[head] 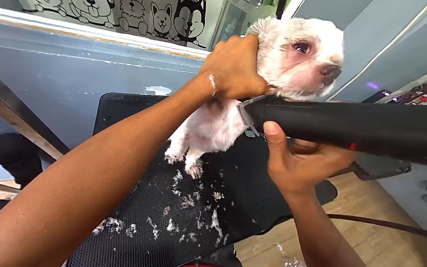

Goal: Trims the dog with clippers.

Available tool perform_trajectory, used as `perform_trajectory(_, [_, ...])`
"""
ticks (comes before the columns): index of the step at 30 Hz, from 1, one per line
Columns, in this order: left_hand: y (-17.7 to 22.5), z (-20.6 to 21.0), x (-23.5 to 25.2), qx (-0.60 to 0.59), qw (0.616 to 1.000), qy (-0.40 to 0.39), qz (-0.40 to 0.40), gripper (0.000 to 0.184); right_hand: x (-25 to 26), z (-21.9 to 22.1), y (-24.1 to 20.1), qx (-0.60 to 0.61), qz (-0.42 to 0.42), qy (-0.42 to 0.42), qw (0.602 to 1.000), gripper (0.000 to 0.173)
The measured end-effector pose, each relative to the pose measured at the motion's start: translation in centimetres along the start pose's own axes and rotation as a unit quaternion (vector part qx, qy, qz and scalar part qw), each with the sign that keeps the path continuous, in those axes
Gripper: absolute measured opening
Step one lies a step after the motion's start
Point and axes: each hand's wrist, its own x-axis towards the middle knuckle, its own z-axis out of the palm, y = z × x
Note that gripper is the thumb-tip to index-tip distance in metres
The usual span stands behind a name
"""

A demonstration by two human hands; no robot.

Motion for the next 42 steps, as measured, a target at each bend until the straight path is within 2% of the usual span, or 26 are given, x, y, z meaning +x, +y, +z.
perform_trajectory(3, [-0.1, 0.1, 0.2, 0.005, 1.0, 0.004, 0.008, 0.073, -1.6, 1.0, -0.3, 0.014, 0.011, -0.042, 0.999, 0.058])
perform_trajectory(10, [-0.3, 0.1, -0.2, 0.01, 1.0, 0.007, 0.005, 0.074, -5.8, 3.1, -1.9, 0.096, 0.031, -0.03, 0.994, 0.059])
perform_trajectory(12, [-0.2, 0.2, -0.2, 0.017, 1.0, 0.013, 0.006, 0.076, -7.9, 3.3, -1.7, 0.067, 0.029, -0.048, 0.996, 0.057])
perform_trajectory(16, [0.0, 0.2, -0.3, 0.03, 0.999, 0.016, 0.017, 0.08, -11.3, 5.5, -0.4, 0.013, -0.055, -0.05, 0.997, 0.046])
perform_trajectory(19, [0.2, 0.2, -0.4, 0.047, 0.998, 0.019, 0.027, 0.079, -12.6, 6.4, -0.6, -0.053, -0.085, -0.105, 0.989, 0.033])
perform_trajectory(21, [0.3, 0.3, -0.5, 0.051, 0.998, 0.023, 0.033, 0.079, -12.8, 6.4, -1.0, -0.033, -0.083, -0.099, 0.991, 0.034])
perform_trajectory(23, [0.4, 0.0, -0.6, 0.058, 0.998, 0.02, 0.032, 0.079, -12.1, 5.9, -1.9, -0.017, -0.095, -0.042, 0.994, 0.041])
perform_trajectory(26, [0.6, -0.2, -0.9, 0.07, 0.997, 0.009, 0.027, 0.08, -9.8, 5.4, -4.0, -0.044, -0.084, 0.034, 0.995, 0.046])
perform_trajectory(29, [0.9, -0.3, -0.9, 0.085, 0.996, 0.011, 0.03, 0.077, -8.9, 7.2, -4.3, -0.079, -0.067, 0.079, 0.992, 0.048])
perform_trajectory(32, [1.2, -0.4, -0.9, 0.096, 0.995, 0.011, 0.036, 0.076, -9.8, 8.9, -4.0, -0.094, -0.057, 0.069, 0.991, 0.04])
perform_trajectory(39, [1.8, -0.2, -1.1, 0.11, 0.993, 0.004, 0.037, 0.076, -12.9, 10.8, -3.8, -0.121, 0.012, -0.073, 0.99, 0.031])
perform_trajectory(41, [2.0, -0.2, -1.1, 0.11, 0.993, 0.006, 0.036, 0.073, -12.7, 9.9, -4.4, -0.092, 0.005, -0.059, 0.994, 0.032])
perform_trajectory(42, [2.0, -0.3, -1.1, 0.109, 0.993, 0.003, 0.035, 0.073, -12.4, 9.5, -4.7, -0.084, -0.018, -0.023, 0.996, 0.033])
